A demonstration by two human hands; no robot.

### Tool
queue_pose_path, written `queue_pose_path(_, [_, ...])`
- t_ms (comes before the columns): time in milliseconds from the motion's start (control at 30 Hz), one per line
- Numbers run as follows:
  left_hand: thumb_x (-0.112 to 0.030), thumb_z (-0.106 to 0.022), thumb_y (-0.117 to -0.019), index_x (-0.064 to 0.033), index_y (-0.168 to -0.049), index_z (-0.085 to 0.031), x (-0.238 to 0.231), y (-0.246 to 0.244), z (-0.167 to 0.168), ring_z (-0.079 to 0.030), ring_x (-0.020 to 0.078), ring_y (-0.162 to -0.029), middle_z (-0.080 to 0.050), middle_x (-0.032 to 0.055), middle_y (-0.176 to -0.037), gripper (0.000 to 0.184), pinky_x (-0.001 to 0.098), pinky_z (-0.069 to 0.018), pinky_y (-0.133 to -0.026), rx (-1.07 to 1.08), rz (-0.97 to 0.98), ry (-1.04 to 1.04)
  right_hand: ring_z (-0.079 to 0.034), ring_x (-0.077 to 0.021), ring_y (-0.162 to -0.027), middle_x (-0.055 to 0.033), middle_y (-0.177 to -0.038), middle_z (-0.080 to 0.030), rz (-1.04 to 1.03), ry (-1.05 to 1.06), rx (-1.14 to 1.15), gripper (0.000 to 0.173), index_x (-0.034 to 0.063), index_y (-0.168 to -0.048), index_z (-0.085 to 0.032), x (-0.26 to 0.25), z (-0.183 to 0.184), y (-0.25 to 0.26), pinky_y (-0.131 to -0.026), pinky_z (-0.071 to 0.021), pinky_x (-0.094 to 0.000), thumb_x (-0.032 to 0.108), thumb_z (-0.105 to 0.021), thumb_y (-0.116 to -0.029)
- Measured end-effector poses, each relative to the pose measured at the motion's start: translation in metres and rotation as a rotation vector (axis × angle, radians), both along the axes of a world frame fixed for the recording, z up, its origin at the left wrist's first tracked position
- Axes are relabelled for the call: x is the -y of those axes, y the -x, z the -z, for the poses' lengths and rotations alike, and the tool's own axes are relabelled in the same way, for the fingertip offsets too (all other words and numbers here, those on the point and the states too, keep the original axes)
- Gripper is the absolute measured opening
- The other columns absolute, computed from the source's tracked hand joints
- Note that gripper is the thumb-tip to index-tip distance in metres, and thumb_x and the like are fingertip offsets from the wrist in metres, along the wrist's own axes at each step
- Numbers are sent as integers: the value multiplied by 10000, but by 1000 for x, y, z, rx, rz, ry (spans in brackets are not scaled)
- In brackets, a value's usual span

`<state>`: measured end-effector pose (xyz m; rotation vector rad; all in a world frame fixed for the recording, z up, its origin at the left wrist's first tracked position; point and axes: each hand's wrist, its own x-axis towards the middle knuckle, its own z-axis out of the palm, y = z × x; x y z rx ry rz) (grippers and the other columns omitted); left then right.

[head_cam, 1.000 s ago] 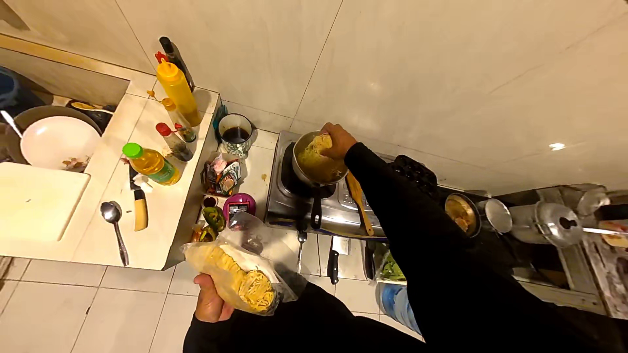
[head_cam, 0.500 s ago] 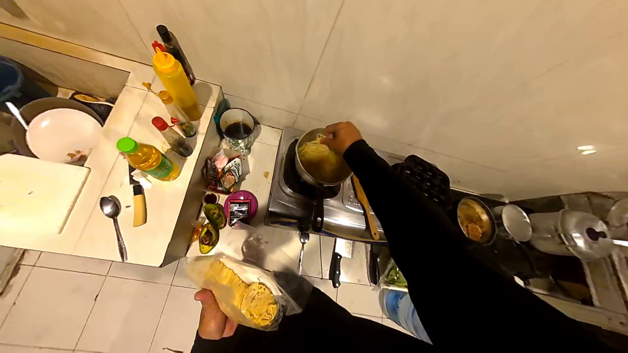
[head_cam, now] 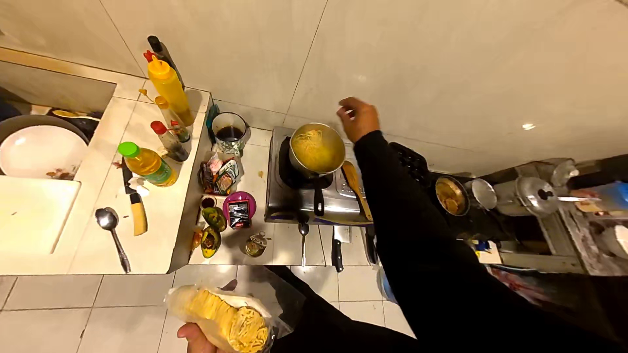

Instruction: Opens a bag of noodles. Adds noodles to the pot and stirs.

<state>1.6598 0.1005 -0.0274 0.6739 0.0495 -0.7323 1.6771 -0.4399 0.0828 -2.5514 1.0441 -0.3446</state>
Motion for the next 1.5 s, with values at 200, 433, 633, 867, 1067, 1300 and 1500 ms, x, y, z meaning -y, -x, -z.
queue_pose_path(200, [-755,-620,-806,-259,-1287,-709,-63,0,34,-699,220,-1157,-717,36,-1282,696,431,-589,-956,-13,126,138,-662,-229,-711,-174,-875,-679,146,-258,180,252,-72,-1122,-638,-163,8,156,-683,-593,-436,154,-605,-1018])
queue_pose_path(433, [-758,-645,-791,-265,-1323,-680,-141,19,76,-698,229,-1153,-713,31,-1283,726,457,-590,-955,-43,92,77,-700,-378,-1021,-227,-1103,-709,260,-285,-308,400,-20,-1256,-633,-226,191,129,-940,-548,-582,302,-640,-1019])
queue_pose_path(633, [-703,-731,-763,-247,-1331,-666,-177,36,104,-676,193,-1174,-700,10,-1295,731,409,-566,-991,-97,59,91,-721,-337,-955,-216,-1036,-722,379,-178,-228,352,-25,-1188,-646,-231,247,110,-907,-570,-533,278,-658,-1009])
queue_pose_path(867, [-659,-730,-798,-194,-1334,-667,-182,45,126,-676,241,-1179,-685,60,-1319,712,397,-567,-998,-176,14,267,-694,-353,-1102,-215,-1151,-725,358,115,-401,380,18,-1296,-656,-239,258,90,-1014,-506,-549,260,-660,-1004])
queue_pose_path(1067, [-584,-760,-808,-193,-1296,-691,-181,44,134,-686,228,-1168,-714,59,-1271,629,401,-577,-986,-171,-70,269,-676,-439,-1134,-225,-1275,-680,-39,368,-939,382,82,-1369,-628,-238,238,76,-916,-523,-659,207,-608,-1008])
queue_pose_path(1300, [-507,-725,-879,-169,-1318,-669,-189,48,134,-678,225,-1184,-704,72,-1288,557,380,-559,-1015,-126,-104,247,-676,-428,-1145,-219,-1245,-698,23,329,-985,394,94,-1372,-625,-241,229,71,-953,-511,-649,244,-624,-1007])
queue_pose_path(1500, [-477,-715,-902,-155,-1329,-649,-198,52,140,-681,270,-1183,-699,102,-1294,538,417,-575,-1002,-130,-123,225,-655,-408,-1194,-236,-1240,-698,172,233,-765,427,29,-1358,-634,-241,235,76,-1068,-463,-599,252,-667,-995])
